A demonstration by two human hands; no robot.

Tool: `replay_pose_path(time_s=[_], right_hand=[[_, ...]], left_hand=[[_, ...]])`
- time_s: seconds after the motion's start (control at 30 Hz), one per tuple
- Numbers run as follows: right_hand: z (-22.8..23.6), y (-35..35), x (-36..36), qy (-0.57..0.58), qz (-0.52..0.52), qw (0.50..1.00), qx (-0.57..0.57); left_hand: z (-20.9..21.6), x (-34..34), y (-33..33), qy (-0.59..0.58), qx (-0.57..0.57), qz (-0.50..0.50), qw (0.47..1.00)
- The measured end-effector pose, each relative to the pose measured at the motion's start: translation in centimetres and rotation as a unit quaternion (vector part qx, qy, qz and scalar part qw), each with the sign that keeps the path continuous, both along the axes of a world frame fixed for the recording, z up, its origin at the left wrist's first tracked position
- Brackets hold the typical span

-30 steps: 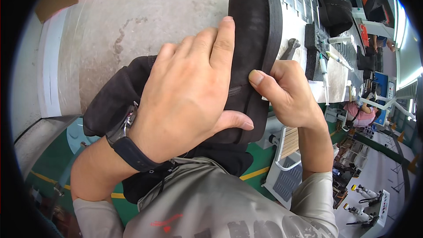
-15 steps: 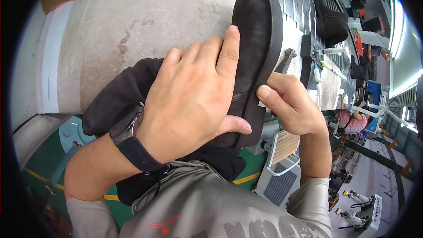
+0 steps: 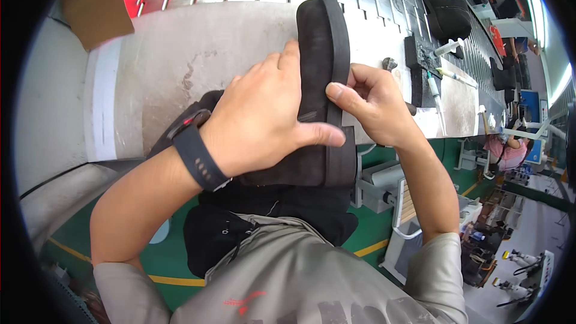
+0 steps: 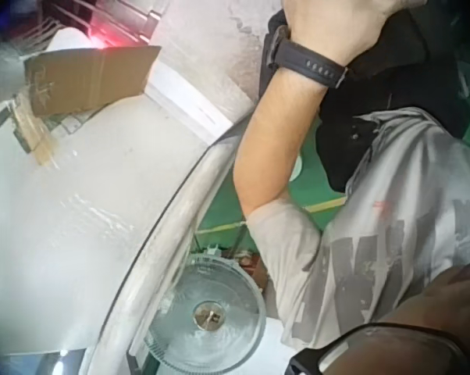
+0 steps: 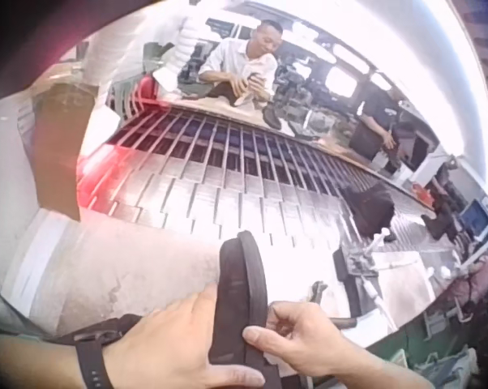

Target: The person rubs the side of a boot upper and places it on the conveyor belt, then picks up a shoe sole and rubs its edges before holding it next to another boot.

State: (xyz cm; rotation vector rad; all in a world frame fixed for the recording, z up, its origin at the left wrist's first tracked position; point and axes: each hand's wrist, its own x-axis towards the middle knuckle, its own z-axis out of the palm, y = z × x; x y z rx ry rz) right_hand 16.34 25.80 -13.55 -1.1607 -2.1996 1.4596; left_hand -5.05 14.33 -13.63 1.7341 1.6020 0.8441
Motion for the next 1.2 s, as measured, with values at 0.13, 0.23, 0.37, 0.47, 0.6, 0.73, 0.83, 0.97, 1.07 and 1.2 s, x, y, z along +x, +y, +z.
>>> replay_pose_path(time_s=[0.13, 0.23, 0.37, 0.47, 0.6, 0.73, 0.83, 0.97, 1.07, 1.2], right_hand=[[-0.2, 1.4, -0.6, 0.128, -0.054, 0.989, 0.059], [0.7, 4.1, -3.1, 0.282, -0.087, 0.951, 0.089], [0.2, 3.7, -8.8, 0.204, -0.031, 0.930, 0.304], [0.7, 3.8, -9.7, 0.173, -0.034, 0.965, 0.195], [-0.3, 5.0, -8.5, 0.225, 0.035, 0.942, 0.246], [-1.5, 5.8, -8.2, 0.216, -0.021, 0.953, 0.211], [0.8, 4.5, -9.0, 0.173, -0.030, 0.978, 0.113], [3.4, 5.9, -5.3, 0.336, -0.079, 0.927, 0.146], [0.9, 7.8, -5.8, 0.392, -0.106, 0.884, 0.232], [-0.3, 7.0, -10.6, 0.200, 0.012, 0.979, 0.031]], left_hand=[[1.1, 0.9, 2.6, 0.035, -0.163, 0.043, 0.985], [-0.2, 1.1, 2.3, 0.038, -0.102, 0.071, 0.992], [-0.6, 1.8, 2.1, -0.048, -0.046, 0.079, 0.995], [-0.5, 1.1, 2.1, -0.028, -0.062, 0.068, 0.995], [-0.9, 1.5, 1.9, 0.022, -0.038, 0.075, 0.996], [-1.4, 2.0, 2.3, 0.010, 0.008, 0.072, 0.997], [-2.5, 1.5, 1.7, 0.036, 0.041, 0.078, 0.995], [-1.3, 2.4, 1.1, 0.081, 0.031, 0.099, 0.991], [-0.8, 3.0, 1.6, 0.091, -0.014, 0.097, 0.991], [-1.4, 1.3, 1.7, -0.016, -0.017, 0.067, 0.997]])
